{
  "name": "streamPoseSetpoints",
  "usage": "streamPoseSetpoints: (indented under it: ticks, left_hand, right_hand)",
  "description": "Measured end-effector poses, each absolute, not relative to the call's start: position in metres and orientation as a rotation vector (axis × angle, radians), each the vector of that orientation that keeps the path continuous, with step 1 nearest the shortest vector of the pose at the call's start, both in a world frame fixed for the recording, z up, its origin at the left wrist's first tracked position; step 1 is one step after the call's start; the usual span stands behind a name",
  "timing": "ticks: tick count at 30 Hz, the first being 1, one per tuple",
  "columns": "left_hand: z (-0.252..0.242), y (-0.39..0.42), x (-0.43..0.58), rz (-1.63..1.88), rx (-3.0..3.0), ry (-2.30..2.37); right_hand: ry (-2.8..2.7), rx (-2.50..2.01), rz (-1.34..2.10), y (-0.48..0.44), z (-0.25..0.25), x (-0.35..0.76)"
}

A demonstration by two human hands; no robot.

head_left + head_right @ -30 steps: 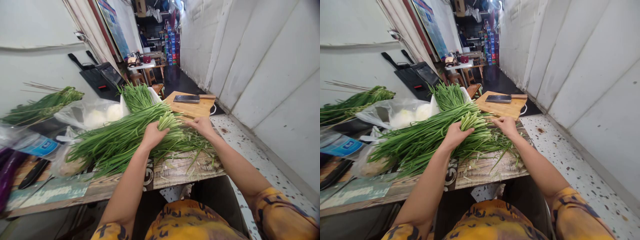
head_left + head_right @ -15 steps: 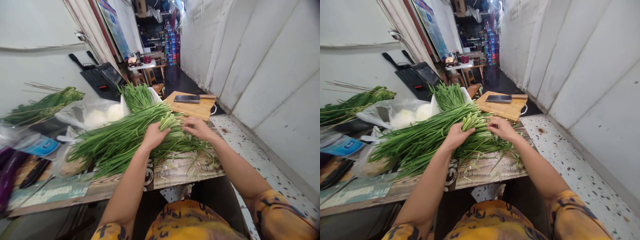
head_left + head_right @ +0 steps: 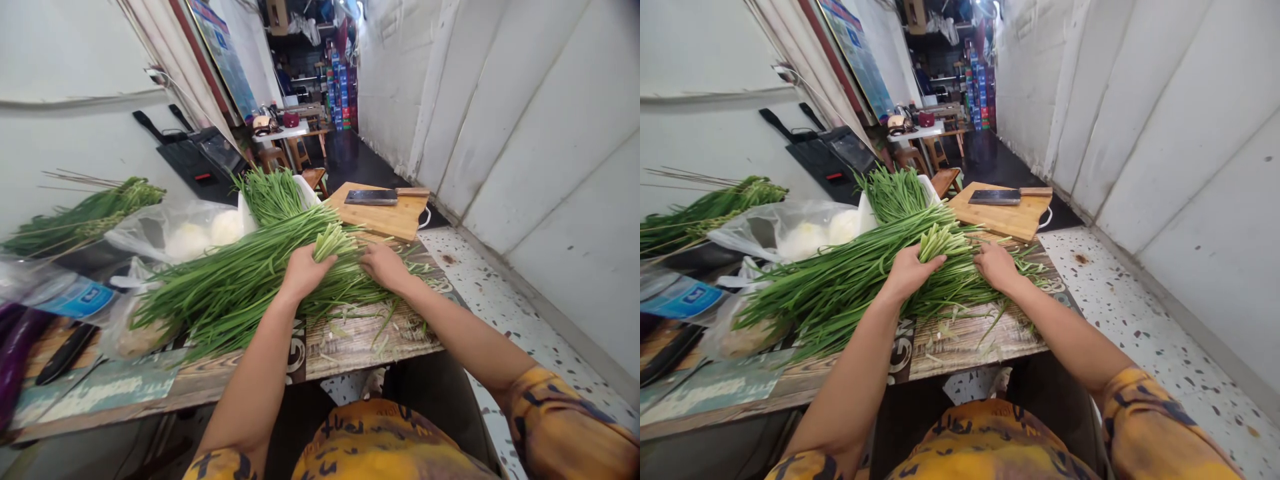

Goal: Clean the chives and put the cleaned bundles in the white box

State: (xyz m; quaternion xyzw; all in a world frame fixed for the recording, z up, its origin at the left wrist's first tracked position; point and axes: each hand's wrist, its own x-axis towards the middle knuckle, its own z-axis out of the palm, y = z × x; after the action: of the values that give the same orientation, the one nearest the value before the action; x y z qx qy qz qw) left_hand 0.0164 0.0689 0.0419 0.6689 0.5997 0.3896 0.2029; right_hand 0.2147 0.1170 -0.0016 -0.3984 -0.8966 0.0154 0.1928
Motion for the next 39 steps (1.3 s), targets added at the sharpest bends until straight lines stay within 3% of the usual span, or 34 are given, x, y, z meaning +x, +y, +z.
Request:
streamPoseSetpoints:
  ticks: [13,21,26,30,35,39]
  left_hand:
    - [0.039,0.072,0.015,1.081,1.872,1.662]
    - [0.038,0.072,0.015,1.102,1.790,1.597]
    - [0.040,0.070,0.017,1.049,1.753,1.476]
    - [0.039,0.071,0.019,1.007,1.789,1.476]
    - [0.037,0.073,0.018,1.091,1.747,1.596]
    - [0.039,0.072,0.018,1.102,1.781,1.572]
  right_hand:
    - [-2.472,-1.043,-0.073,0.121,0.009,0.217]
    - [-1.872,-0.971,0.876,0.108,0.034,0.228]
    - [-1.636,-1.029,1.110,0.107,0.029,0.218]
    - [-1.681,-1.072,0.988,0.106,0.025,0.214]
    - [-2.113,-0.933,0.360,0.102,0.024,0.214]
    - [-2.280,-0.805,0.296,0.101,0.023,0.210]
